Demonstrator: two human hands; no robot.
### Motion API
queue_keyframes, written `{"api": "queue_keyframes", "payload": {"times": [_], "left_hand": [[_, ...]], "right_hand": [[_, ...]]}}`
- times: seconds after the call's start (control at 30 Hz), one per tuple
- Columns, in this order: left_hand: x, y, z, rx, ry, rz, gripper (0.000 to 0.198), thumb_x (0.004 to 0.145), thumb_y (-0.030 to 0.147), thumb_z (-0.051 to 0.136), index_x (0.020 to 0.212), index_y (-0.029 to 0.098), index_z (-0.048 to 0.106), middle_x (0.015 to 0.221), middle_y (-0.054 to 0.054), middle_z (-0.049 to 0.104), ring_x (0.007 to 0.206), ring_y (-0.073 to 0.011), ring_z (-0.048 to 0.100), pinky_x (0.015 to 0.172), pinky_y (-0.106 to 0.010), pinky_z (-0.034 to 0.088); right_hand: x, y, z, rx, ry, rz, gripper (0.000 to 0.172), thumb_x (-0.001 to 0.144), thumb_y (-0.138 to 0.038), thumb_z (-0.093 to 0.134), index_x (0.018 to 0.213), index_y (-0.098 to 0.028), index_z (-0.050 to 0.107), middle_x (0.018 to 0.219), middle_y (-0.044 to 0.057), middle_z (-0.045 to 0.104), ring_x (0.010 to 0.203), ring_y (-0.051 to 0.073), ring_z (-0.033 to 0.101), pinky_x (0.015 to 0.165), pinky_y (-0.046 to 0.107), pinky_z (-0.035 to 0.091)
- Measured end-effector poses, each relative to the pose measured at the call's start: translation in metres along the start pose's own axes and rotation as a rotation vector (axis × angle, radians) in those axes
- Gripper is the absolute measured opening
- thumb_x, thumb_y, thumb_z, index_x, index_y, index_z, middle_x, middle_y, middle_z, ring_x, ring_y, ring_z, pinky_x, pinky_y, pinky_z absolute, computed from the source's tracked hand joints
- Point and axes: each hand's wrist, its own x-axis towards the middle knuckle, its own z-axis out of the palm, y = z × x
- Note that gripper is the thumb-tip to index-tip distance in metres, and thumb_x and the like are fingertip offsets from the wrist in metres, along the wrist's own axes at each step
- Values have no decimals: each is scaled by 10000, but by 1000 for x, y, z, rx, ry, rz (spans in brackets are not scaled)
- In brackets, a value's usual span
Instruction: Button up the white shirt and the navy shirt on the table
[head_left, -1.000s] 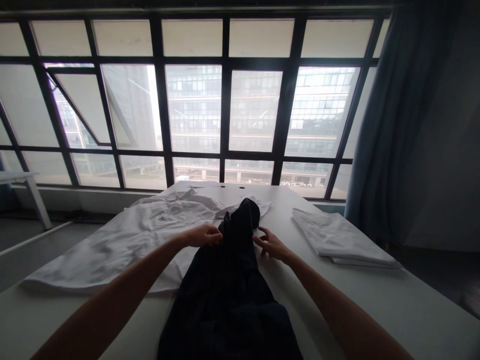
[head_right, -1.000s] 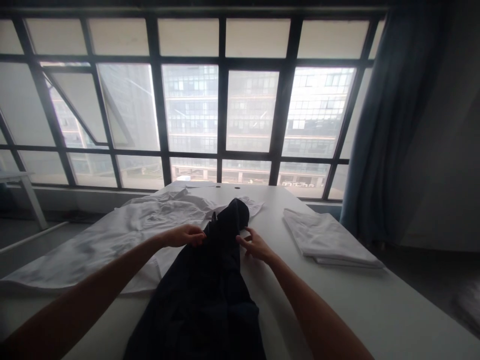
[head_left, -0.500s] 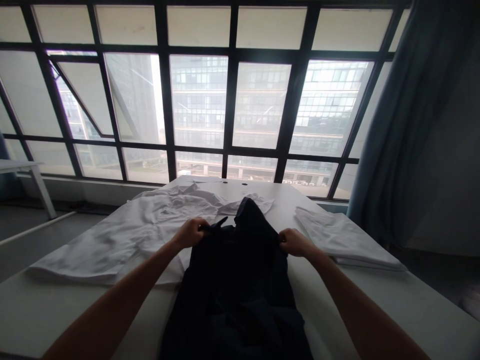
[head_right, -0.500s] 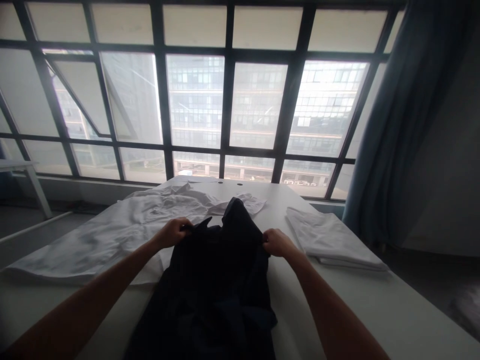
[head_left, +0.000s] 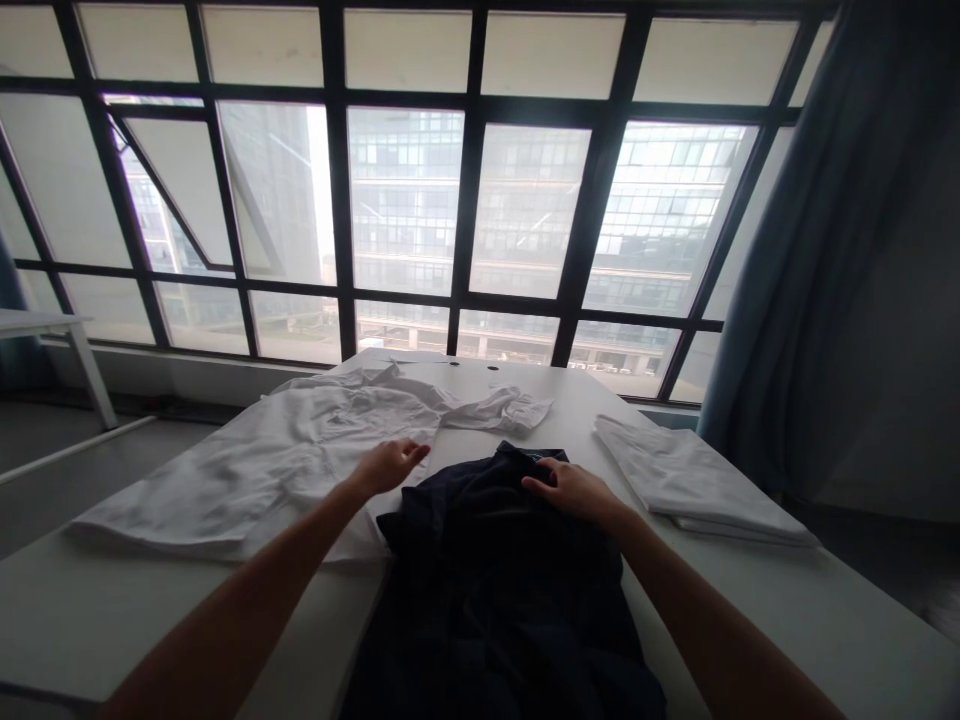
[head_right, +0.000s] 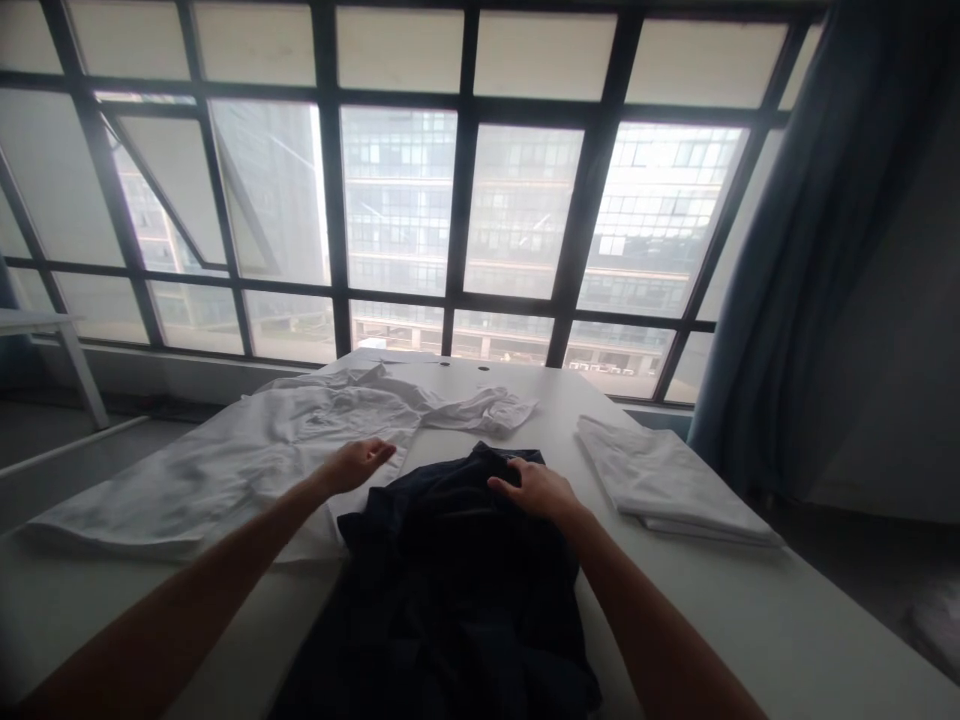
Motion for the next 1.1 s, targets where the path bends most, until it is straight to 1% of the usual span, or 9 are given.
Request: {"api": "queue_keyframes", "payload": {"times": [0.1, 0.23, 0.33, 0.43, 0.57, 0.73, 0.87, 0.97, 1.1], "left_hand": [[-2, 18, 40, 142, -93, 91, 595, 793, 529, 659, 1258, 158, 645, 1045, -111, 737, 939, -271, 679, 830, -329, 499], [-8, 33, 51, 246, -204, 169, 252, 823, 287, 629, 1031, 241, 764, 972, -54, 759, 927, -245, 690, 838, -300, 494], [-11, 31, 45, 278, -224, 211, 217, 819, 266, 628, 982, 275, 772, 975, -37, 746, 916, -229, 681, 832, -290, 494], [-13, 26, 43, 294, -167, 229, 261, 849, 415, 630, 1019, 264, 758, 1098, -75, 695, 1017, -255, 646, 887, -318, 482], [-12, 24, 53, 289, -107, 166, 456, 856, 529, 612, 1161, 199, 688, 1197, -135, 661, 1153, -314, 582, 990, -388, 440], [-6, 28, 62, 257, -96, 113, 684, 800, 424, 705, 1390, 133, 516, 1336, -186, 594, 1253, -322, 538, 1055, -390, 406], [-6, 35, 56, 153, -138, 97, 626, 758, 293, 710, 1347, 128, 575, 1300, -170, 634, 1214, -295, 589, 1032, -347, 441], [-7, 38, 39, 127, -114, 154, 494, 710, 144, 642, 1197, 205, 701, 1143, -89, 726, 1087, -257, 662, 964, -319, 488], [-7, 32, 10, 158, 38, 133, 501, 661, 54, 544, 1074, 237, 762, 1048, -39, 754, 1007, -225, 681, 917, -291, 503]], "right_hand": [[-1, -11, 12, 0, -78, -113, 428, 872, -398, 709, 1234, -174, 660, 1022, 101, 684, 943, 257, 642, 765, 267, 470], [0, 0, -3, 102, -35, -228, 203, 782, -90, 606, 922, -166, 732, 810, 36, 680, 737, 169, 620, 669, 214, 429], [-2, 35, -29, -25, 89, -61, 119, 743, -113, 610, 768, -166, 713, 769, 51, 672, 730, 187, 611, 654, 238, 417], [-5, 80, -48, -220, 117, 280, 79, 712, -133, 642, 722, -166, 712, 844, 113, 681, 783, 261, 634, 661, 298, 440], [-2, 106, -45, -236, 93, 324, 204, 703, -117, 670, 884, -182, 738, 1065, 135, 667, 935, 301, 646, 733, 333, 483], [11, 80, -11, -108, 24, 186, 310, 929, -272, 551, 1193, -163, 672, 1157, 121, 655, 1083, 274, 610, 878, 340, 467], [21, 78, 16, -120, 12, 186, 493, 952, -405, 595, 1334, -94, 578, 1313, 184, 558, 1179, 315, 551, 925, 366, 451], [26, 86, 25, -56, 11, 177, 544, 901, -330, 666, 1366, -75, 544, 1172, 176, 635, 1074, 281, 612, 868, 313, 462], [28, 80, 23, 49, -23, 123, 256, 825, -208, 682, 1067, -124, 688, 931, 86, 689, 887, 228, 649, 725, 248, 438]]}}
